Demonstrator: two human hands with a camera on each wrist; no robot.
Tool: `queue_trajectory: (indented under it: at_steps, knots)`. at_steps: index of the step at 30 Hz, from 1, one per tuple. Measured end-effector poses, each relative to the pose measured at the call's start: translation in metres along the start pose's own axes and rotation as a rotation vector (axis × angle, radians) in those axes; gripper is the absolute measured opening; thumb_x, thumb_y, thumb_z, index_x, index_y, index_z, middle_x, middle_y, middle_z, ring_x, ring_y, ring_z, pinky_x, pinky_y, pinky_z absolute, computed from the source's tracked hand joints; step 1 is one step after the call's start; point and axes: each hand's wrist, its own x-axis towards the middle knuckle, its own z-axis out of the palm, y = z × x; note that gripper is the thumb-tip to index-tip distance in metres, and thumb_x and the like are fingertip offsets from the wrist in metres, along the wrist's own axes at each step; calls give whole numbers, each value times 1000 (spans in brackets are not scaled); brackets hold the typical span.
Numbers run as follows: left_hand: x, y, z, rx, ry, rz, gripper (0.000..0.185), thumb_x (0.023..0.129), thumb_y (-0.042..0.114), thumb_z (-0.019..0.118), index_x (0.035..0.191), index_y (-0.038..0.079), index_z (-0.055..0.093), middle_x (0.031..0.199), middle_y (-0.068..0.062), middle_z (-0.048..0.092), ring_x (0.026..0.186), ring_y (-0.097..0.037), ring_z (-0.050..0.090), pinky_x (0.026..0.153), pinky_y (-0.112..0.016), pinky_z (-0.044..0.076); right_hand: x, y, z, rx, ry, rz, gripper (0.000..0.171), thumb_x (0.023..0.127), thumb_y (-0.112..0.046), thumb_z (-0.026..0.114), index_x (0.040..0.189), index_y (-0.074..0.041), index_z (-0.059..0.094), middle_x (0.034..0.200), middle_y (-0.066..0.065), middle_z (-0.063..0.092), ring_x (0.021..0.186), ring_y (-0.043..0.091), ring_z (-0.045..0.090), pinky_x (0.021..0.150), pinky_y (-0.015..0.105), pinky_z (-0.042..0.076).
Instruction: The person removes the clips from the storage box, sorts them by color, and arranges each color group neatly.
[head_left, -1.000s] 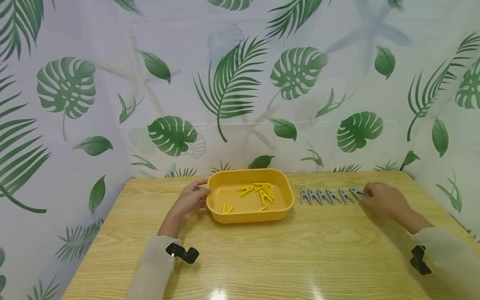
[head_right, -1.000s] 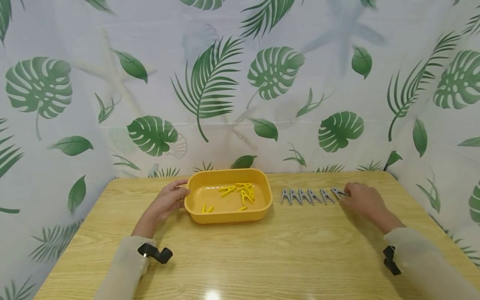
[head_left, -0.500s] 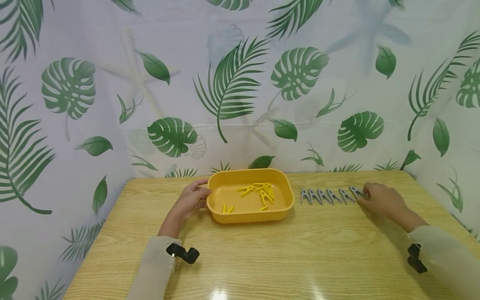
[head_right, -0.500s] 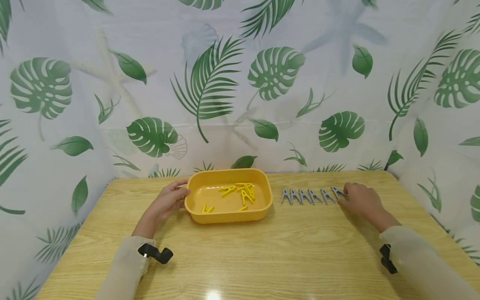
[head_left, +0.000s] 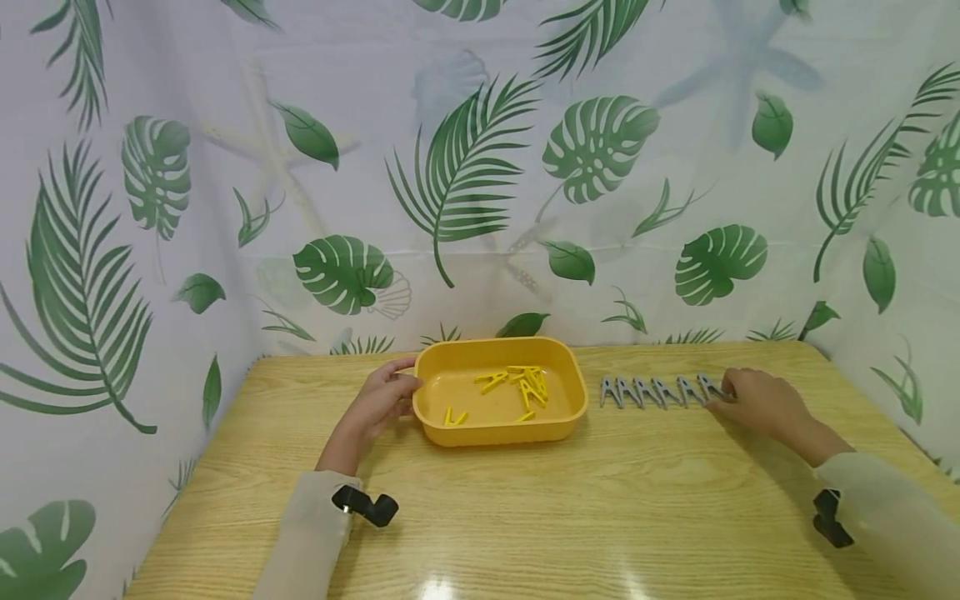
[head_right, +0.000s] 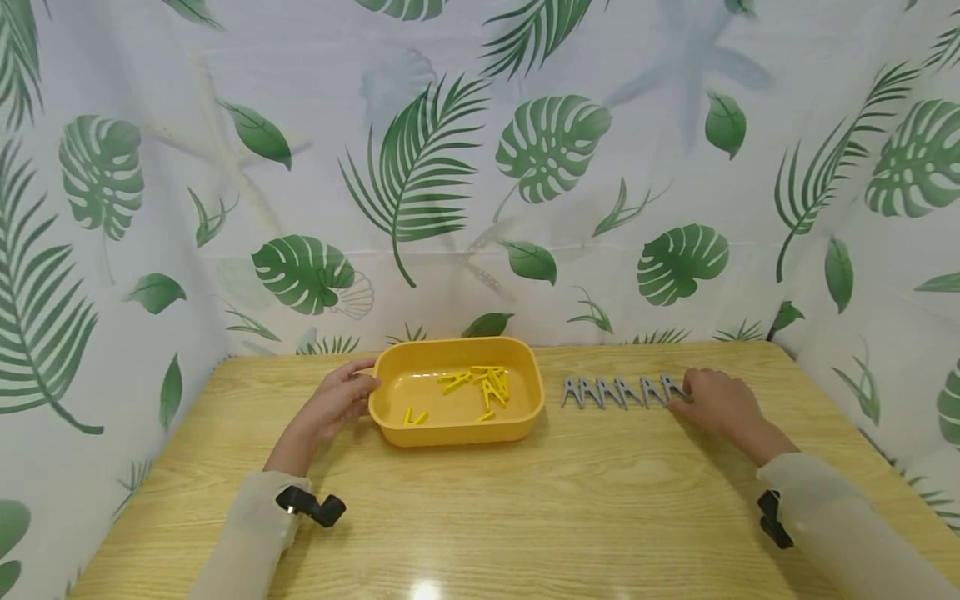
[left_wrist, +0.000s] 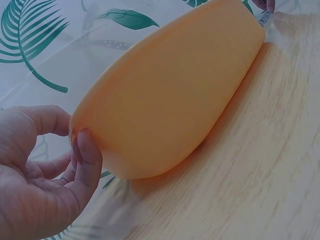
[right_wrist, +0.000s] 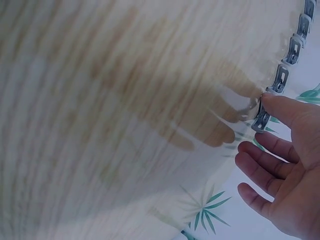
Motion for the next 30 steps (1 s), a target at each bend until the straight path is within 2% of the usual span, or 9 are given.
queue_trajectory:
  at_steps: [6,12,17,22,30]
  knots:
    - [2,-1,-1,12,-2,-5,54,98,8,57,150,2,43,115,-15,58,87,-17,62,69,-22,57,0,1,2,7,-1,-6,34,92,-31,71,86,-1,57,73,6,58,61,17,45,54,31,34]
    - [2,0,-1,16,-2,-6,54,98,9,57,150,3,43,115,-14,57,88,-17,62,70,-23,57,1,0,0,-7,-13,-3,38,92,-31,72,95,6,62,82,13,67,64,18,54,57,37,47]
    - [1,1,-1,8,-1,1,54,99,8,56,150,1,42,114,-13,57,87,-16,61,69,-22,56,2,-1,-6,-19,-25,-15,44,92,-31,71,105,11,63,95,24,70,76,31,67,66,51,55]
    - [1,0,-1,-2,0,4,54,99,8,57,150,1,41,114,-13,58,85,-15,61,68,-22,56,6,-5,-10,-24,-31,-15,45,93,-30,70,109,12,63,101,27,70,81,36,68,68,53,55]
    - [0,0,0,-11,1,9,54,98,8,57,150,1,43,113,-13,58,84,-15,62,67,-22,56,14,-20,-25,-49,-8,-114,36,91,-22,73,107,10,65,96,23,69,84,35,67,69,50,55]
